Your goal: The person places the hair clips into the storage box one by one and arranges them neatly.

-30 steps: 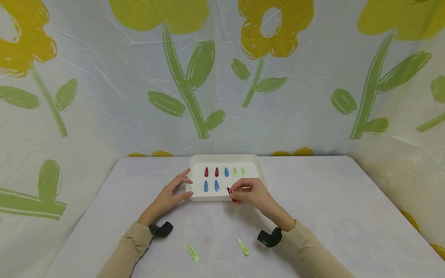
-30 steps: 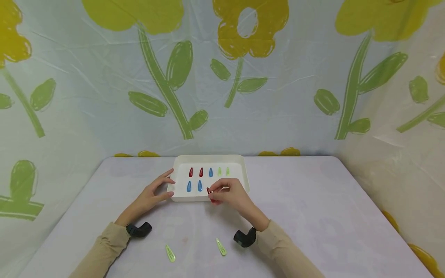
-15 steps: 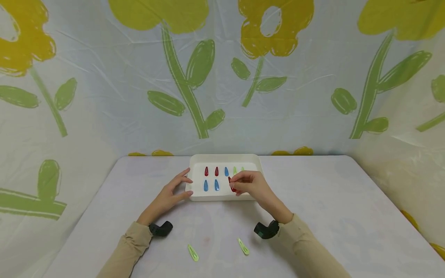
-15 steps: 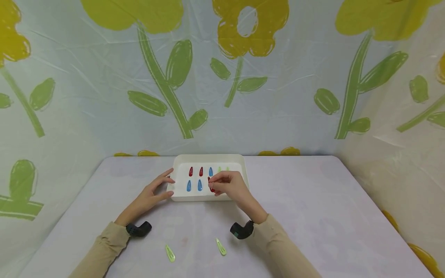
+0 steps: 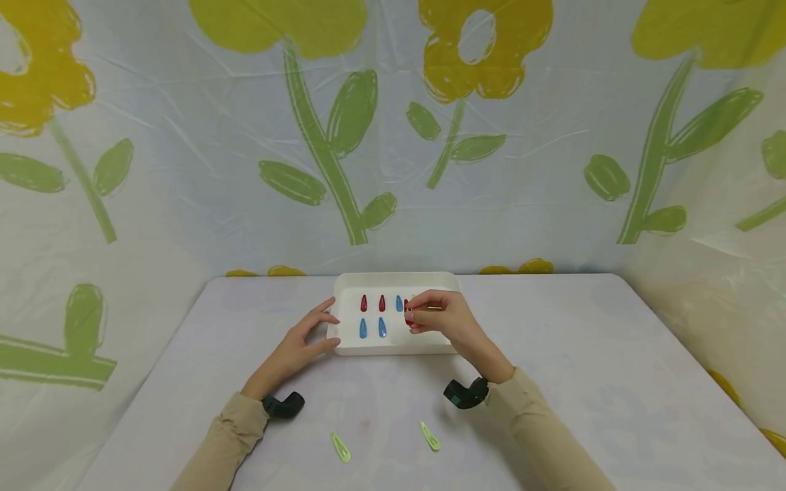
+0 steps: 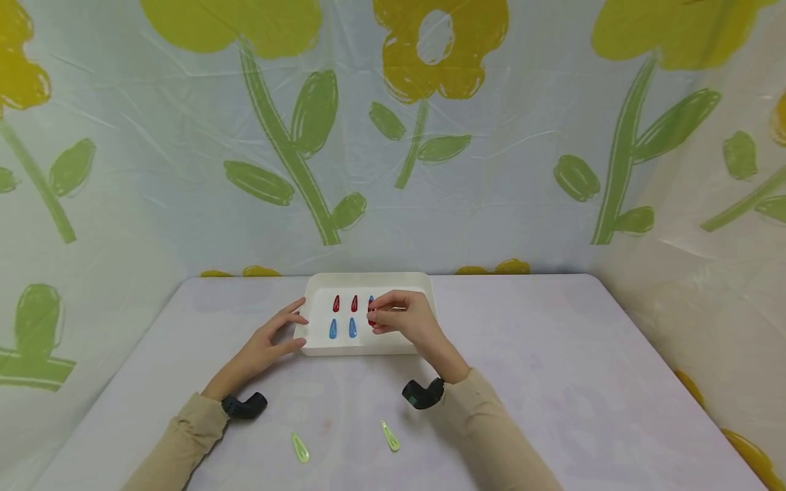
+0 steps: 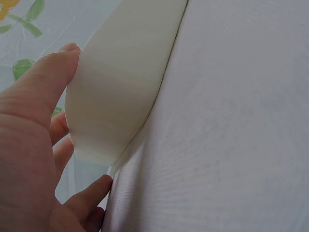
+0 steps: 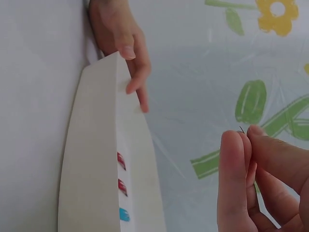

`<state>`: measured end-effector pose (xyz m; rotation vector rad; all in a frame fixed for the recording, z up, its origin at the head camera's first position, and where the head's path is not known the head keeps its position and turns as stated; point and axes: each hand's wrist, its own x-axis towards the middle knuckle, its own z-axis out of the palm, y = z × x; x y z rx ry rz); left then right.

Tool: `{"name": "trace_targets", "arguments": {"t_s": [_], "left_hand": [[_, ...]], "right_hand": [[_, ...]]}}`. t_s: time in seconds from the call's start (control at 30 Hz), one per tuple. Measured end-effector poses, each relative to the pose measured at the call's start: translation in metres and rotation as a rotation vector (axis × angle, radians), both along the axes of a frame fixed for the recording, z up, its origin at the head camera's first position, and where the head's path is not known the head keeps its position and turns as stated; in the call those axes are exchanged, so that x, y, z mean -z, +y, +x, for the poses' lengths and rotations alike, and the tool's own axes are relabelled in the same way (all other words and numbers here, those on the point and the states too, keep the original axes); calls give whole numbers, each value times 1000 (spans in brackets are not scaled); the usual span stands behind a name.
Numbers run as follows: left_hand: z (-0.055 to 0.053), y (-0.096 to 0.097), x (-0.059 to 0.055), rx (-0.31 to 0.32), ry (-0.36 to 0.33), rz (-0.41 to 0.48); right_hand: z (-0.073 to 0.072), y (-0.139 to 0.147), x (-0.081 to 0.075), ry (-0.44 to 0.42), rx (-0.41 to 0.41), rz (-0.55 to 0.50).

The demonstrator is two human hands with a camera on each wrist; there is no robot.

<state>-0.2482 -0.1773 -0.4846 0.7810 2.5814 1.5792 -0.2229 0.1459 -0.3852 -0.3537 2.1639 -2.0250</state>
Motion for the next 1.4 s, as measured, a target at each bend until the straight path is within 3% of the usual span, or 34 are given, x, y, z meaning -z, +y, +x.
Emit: {"name": "trace_targets", "arguments": {"t_s": [0.4, 0.67, 0.9, 1.17, 1.4], "left_hand": [[0, -1, 1, 3, 7, 13], [3, 1, 0, -2, 15, 18], [10, 6, -10, 10, 16, 54], [1, 1, 1, 8, 18, 20], [0, 0, 0, 12, 7, 21]], "right_hand": [[-13, -11, -4, -19, 0, 16], [-23, -17, 6, -50, 6, 44], [-31, -20, 16, -103, 52, 62], [-36, -21, 27, -149, 67, 75], [-39, -23, 35, -195, 80, 85]]}}
